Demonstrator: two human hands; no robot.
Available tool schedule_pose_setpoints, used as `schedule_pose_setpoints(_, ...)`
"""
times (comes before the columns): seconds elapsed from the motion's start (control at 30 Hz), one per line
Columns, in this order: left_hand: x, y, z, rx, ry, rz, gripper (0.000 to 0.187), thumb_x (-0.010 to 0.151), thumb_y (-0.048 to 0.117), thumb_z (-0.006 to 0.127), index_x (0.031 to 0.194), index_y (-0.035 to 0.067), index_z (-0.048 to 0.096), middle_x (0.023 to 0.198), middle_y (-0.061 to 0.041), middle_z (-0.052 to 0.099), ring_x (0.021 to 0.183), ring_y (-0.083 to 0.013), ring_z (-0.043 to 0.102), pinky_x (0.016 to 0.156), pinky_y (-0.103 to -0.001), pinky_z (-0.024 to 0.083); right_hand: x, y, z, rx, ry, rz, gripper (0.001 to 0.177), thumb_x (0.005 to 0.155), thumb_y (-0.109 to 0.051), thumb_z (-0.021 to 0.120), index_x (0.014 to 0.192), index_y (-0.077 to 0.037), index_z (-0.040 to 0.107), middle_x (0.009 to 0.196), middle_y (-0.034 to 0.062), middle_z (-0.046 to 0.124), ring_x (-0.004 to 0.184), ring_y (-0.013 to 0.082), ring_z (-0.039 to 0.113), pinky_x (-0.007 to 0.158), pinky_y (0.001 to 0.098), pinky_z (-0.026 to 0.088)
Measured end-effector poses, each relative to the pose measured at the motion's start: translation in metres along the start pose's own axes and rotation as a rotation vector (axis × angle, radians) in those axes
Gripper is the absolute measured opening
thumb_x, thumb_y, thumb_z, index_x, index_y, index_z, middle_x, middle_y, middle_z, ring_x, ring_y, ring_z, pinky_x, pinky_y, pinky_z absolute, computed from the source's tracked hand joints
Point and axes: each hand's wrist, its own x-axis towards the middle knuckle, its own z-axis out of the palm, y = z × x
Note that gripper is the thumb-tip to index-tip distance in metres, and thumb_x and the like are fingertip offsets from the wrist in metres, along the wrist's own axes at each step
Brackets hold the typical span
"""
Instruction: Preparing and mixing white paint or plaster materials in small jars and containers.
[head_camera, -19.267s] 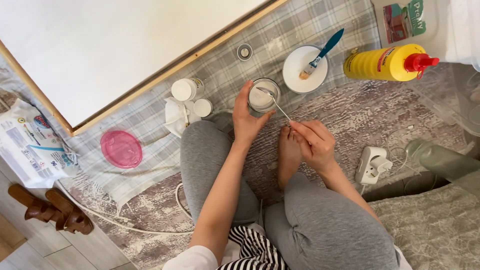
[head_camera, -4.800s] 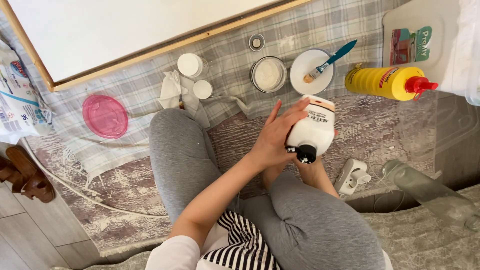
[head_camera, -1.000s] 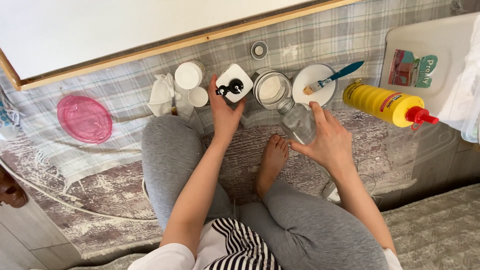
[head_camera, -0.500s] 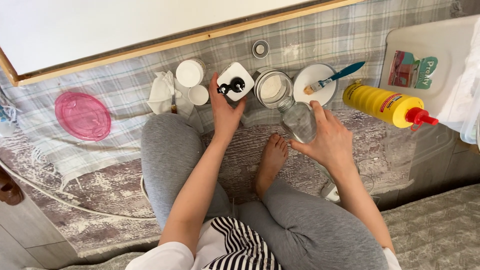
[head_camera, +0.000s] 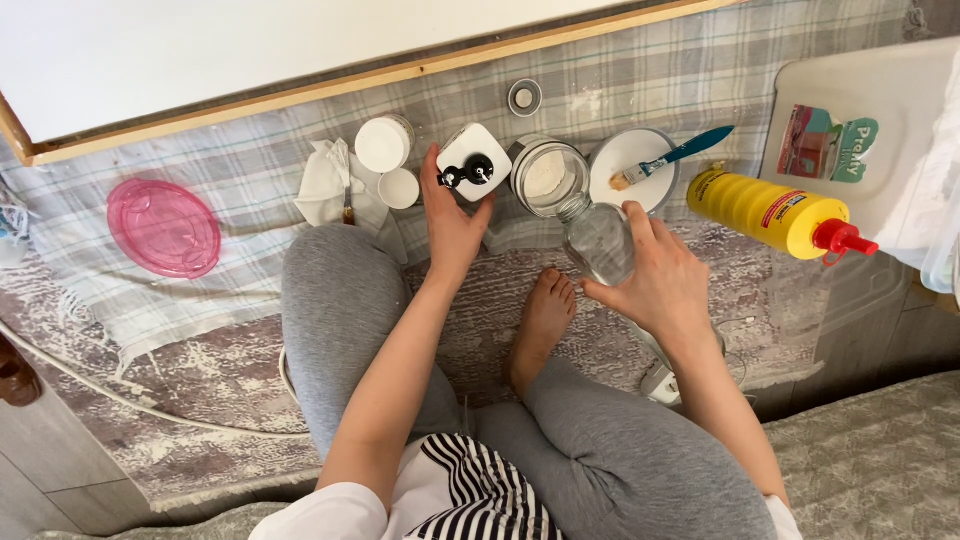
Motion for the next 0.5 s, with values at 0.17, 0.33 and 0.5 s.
schedule_pose_setpoints(0.17,0.0003,-0.0015,0.0007,-0.006,0.007,0.008,0.098,0.087,0.01,0.083,0.161,0.004,0.02,0.157,-0.025,0.034,0.146,-0.0399,0.043,0.12,-0.049,0.04,-0.0001,0.0008,0.0002,0.001,0.034,-0.024,0.11,0.056,-0.052,0.092,0.144,-0.006,0.047,0.112,0.0171,0.07,0.099,0.033,0.072,0.07,0.0451,0.061)
schedule_pose_setpoints(0.33,0.0003,-0.0034,0.0012,0.01,0.007,0.009,0.098,0.086,0.009,0.083,0.162,0.004,0.02,0.158,-0.025,0.034,0.147,-0.0404,0.041,0.121,-0.049,0.039,0.0,0.0015,0.0015,-0.008,0.047,-0.038,0.109,0.056,-0.053,0.092,0.144,-0.006,0.047,0.113,0.0177,0.07,0.099,0.0322,0.073,0.069,0.0443,0.061)
schedule_pose_setpoints(0.5,-0.0002,-0.0049,0.0015,0.006,0.006,0.016,0.098,0.087,0.01,0.083,0.162,0.004,0.019,0.159,-0.024,0.033,0.148,-0.0405,0.041,0.121,-0.049,0.039,0.0011,-0.0007,-0.0005,-0.009,0.016,-0.01,0.109,0.057,-0.053,0.091,0.145,-0.007,0.047,0.111,0.0167,0.07,0.095,0.0313,0.073,0.068,0.0441,0.061)
